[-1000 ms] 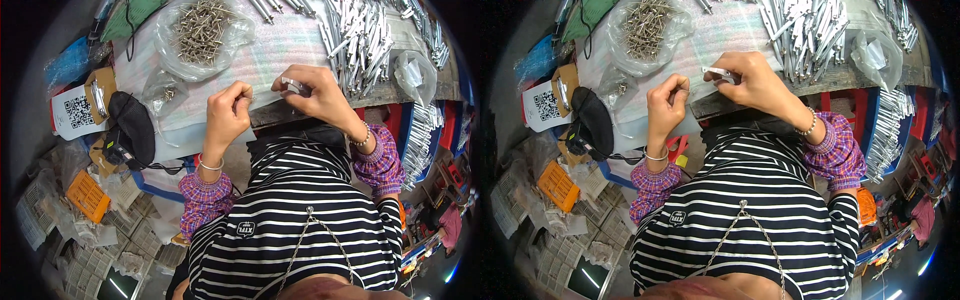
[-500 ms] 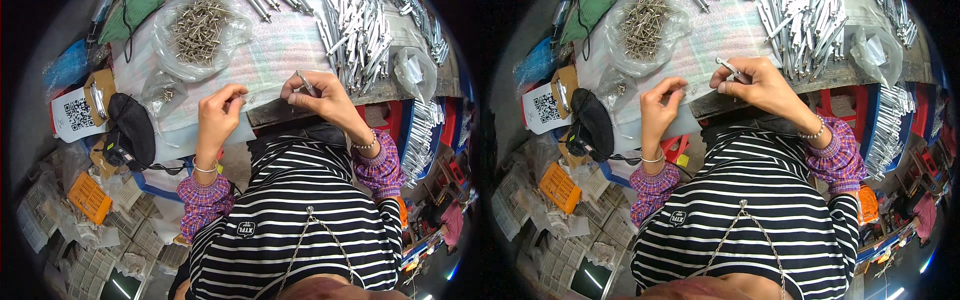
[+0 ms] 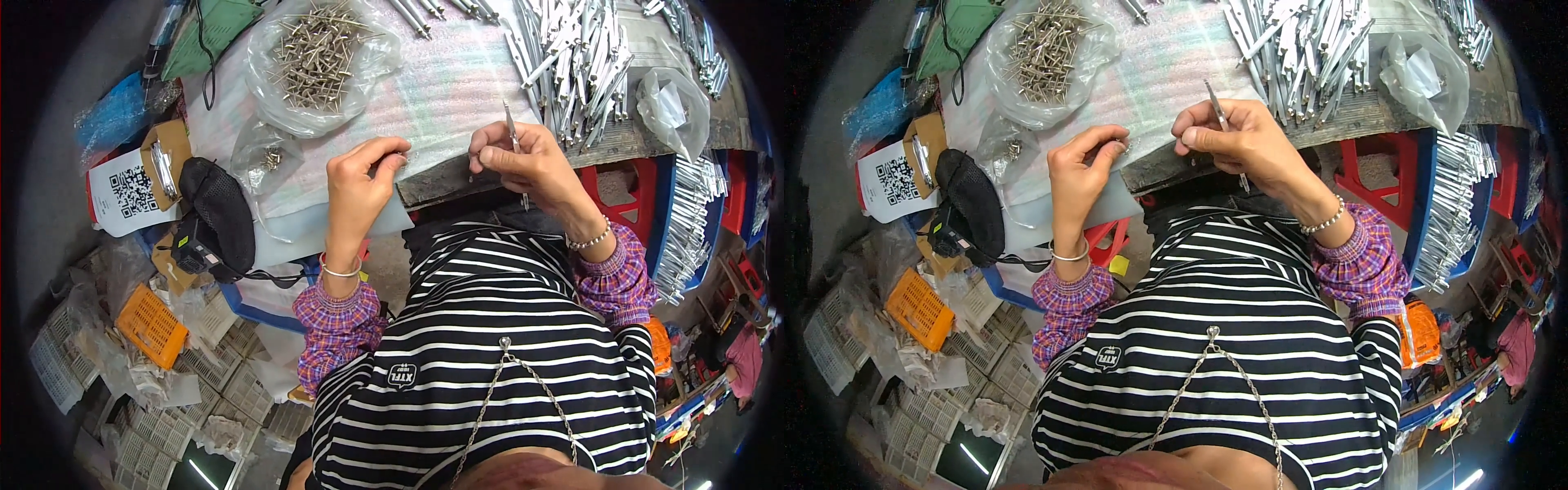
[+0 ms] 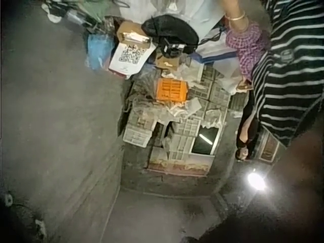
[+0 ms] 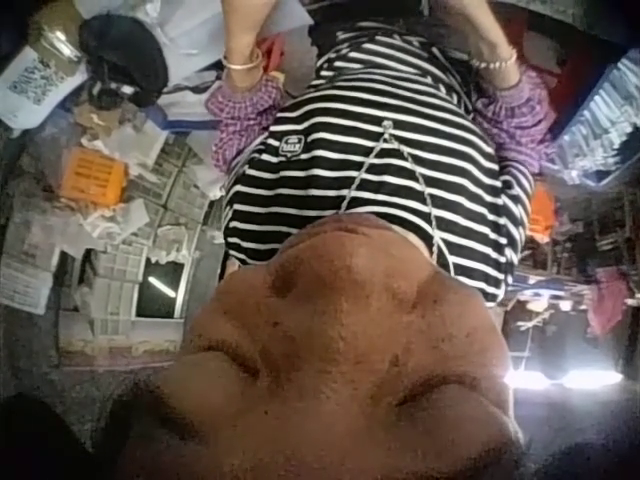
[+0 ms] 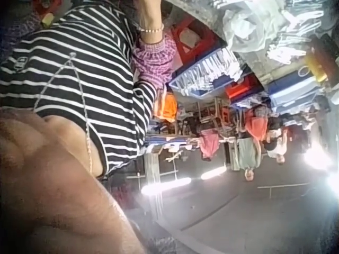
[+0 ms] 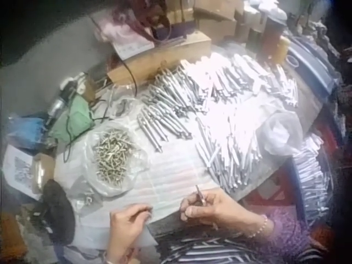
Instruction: Manually assembling small metal hardware components at a factory workstation.
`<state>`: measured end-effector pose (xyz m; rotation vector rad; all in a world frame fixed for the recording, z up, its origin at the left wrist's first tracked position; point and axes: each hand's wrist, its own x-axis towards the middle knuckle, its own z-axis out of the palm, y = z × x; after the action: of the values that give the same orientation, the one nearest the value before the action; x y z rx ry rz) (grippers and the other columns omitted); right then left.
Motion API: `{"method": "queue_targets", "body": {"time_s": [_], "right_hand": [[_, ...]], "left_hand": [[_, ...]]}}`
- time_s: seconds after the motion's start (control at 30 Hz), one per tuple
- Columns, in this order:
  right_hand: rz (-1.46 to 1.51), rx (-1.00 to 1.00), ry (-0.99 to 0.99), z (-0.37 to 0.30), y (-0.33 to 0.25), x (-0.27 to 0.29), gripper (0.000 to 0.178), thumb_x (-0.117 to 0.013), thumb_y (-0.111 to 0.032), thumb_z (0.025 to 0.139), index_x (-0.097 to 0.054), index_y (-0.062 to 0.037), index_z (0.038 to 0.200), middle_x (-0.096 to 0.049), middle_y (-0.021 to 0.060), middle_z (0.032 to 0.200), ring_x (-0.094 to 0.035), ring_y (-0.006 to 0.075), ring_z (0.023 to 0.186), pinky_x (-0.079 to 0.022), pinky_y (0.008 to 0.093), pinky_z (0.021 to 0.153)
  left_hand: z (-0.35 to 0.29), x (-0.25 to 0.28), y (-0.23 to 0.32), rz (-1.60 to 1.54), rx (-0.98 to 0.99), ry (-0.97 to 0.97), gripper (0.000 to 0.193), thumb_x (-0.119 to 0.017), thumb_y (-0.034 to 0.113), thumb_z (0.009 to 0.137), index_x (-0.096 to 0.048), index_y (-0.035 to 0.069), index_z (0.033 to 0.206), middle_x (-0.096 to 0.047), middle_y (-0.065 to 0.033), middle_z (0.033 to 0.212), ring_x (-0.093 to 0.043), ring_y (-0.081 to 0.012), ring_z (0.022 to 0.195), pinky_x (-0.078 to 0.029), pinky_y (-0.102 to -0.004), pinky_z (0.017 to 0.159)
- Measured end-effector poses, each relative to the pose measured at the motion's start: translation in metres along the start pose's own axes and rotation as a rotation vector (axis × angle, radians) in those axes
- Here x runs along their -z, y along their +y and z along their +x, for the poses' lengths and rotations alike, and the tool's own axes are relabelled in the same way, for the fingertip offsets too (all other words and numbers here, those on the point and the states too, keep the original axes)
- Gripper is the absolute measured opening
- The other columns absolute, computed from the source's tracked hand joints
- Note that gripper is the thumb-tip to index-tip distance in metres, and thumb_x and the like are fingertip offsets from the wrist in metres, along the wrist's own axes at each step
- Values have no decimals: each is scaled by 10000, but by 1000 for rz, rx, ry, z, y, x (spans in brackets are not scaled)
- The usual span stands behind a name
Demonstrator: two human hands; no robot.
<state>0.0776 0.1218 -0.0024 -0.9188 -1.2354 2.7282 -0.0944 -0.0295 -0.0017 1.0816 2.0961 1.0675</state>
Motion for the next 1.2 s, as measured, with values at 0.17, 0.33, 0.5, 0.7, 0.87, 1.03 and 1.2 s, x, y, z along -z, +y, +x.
{"method": "queue_targets", "body": {"time_s": [0.17,0.33,0.5,0.7,0.87,1.03,1.2], "right_hand": [[97,-62,51,-7,3,2,132,-585,-79,825,-605,-16,940,-601,28,816,-308,-13,445,-195,148,377],[189,-84,94,-13,7,6,153,-598,-40,805,-608,-4,954,-618,58,865,-316,-14,445,-189,150,373],[244,-30,91,-15,14,5,141,-619,-49,798,-638,-11,932,-630,32,778,-385,-1,463,-234,154,386],[219,22,96,-19,12,9,127,-632,-65,787,-650,-20,904,-595,-7,698,-368,1,444,-234,162,387],[109,85,121,-31,6,8,129,-648,-81,785,-642,-29,904,-607,-7,701,-386,3,476,-255,160,415],[181,176,92,-21,27,8,149,-654,-108,780,-635,-35,909,-591,-31,691,-371,3,453,-242,166,409],[171,213,84,-28,24,8,142,-641,-101,785,-635,-35,911,-580,-28,673,-364,5,449,-237,171,401]], "left_hand": [[-4,-4,2,-198,56,27,110,-585,-61,740,-641,-30,830,-656,-83,761,-625,-118,685,-483,-214,621],[-3,-11,24,-454,164,-54,102,-578,-66,773,-621,-50,864,-635,-59,789,-592,-97,719,-462,-199,656],[2,-20,36,-383,-22,-80,122,-566,-104,738,-623,-60,836,-624,-65,793,-580,-95,715,-449,-190,640],[4,-31,55,-466,54,-65,97,-577,-73,748,-624,-40,826,-618,-39,768,-577,-101,713,-447,-199,659],[6,-36,55,-293,70,-55,91,-633,-34,719,-621,-40,809,-616,-40,724,-570,-86,681,-461,-212,640],[0,-40,60,-381,91,-74,84,-627,-44,720,-629,-29,803,-620,-30,720,-571,-88,668,-452,-208,633],[0,-47,67,-441,41,-116,91,-606,-70,737,-623,-34,819,-622,-33,742,-575,-88,677,-453,-200,641]]}}
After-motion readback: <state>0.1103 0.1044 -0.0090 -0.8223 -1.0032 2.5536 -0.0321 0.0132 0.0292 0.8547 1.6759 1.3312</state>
